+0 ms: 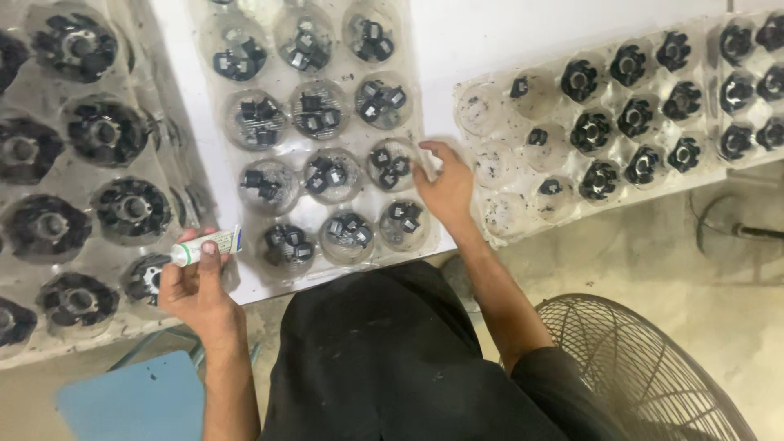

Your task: The person sits at a workbench with trays of small black mechanical components. They pick up a component, apply adhesive from a tube onto it by hand, and place it back into the tray, repeating this for successive components.

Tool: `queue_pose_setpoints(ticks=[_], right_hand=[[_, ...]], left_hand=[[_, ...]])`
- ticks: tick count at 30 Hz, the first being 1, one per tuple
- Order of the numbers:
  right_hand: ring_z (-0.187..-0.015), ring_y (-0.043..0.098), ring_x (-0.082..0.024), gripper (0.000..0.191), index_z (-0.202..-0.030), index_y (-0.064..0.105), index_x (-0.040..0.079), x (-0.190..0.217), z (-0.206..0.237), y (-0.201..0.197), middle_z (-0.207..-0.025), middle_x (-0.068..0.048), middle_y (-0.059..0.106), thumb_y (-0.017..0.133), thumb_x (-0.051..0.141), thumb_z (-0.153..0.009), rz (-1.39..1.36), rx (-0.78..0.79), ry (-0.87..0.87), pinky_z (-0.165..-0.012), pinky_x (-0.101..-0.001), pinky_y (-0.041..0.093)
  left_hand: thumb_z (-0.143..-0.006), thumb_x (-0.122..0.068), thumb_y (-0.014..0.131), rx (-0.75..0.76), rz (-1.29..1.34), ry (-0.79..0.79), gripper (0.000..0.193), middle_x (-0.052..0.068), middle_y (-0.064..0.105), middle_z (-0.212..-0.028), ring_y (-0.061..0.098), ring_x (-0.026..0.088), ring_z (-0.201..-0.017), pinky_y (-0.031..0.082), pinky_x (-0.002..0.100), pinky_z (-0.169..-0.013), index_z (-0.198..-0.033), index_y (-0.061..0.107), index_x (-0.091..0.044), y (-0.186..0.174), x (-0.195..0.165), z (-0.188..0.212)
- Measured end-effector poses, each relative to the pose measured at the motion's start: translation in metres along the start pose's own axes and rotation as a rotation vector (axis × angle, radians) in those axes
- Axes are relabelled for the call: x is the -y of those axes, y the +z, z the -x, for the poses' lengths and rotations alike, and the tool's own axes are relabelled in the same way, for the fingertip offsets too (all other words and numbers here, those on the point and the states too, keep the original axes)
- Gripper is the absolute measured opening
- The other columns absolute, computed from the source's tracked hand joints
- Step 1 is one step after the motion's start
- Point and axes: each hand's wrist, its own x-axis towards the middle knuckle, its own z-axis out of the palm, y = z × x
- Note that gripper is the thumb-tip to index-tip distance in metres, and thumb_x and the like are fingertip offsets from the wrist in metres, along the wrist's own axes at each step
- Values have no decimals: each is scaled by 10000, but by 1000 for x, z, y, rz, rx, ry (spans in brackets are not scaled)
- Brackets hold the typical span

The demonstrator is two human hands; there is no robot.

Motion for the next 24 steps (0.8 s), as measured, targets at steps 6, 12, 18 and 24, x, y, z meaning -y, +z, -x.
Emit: queue_pose_setpoints(ticks=[6,12,18,24], right_hand=[[-1044,736,-223,316,-1152,722,97,-102,-38,-98,-1117,-122,771,783,61,-844,-52,-440,13,-868,-346,565],[-991,710,-344,449,-1082,743,77,-160,-27,-152,-1056,-182,753,922,262,-714,505,-390,453,-898,-427,544],[-795,738,-324,303,-915,764,53,-181,-21,-136,-844,-151,767,874,237,-701,358,-499,266,-776,-433,582],[-770,736,-338,274,-914,824,78,-170,-20,-136,-810,-158,742,823,269,-718,576,-298,140,-758,-433,590]], left_hand=[[-1050,-38,710,55,-20,-110,244,176,659,-1328,699,234,-1216,644,352,-971,-1262,631,53,26,9,11],[-1059,-12,722,143,-32,-120,251,165,697,-1297,688,219,-1176,589,308,-918,-1279,631,65,43,23,10],[-1068,-5,721,175,38,-69,118,167,665,-1365,701,218,-1208,606,318,-932,-1144,640,32,48,28,14],[-1012,6,713,76,53,-94,153,158,656,-1353,707,235,-1198,618,346,-994,-1144,641,32,22,28,3]])
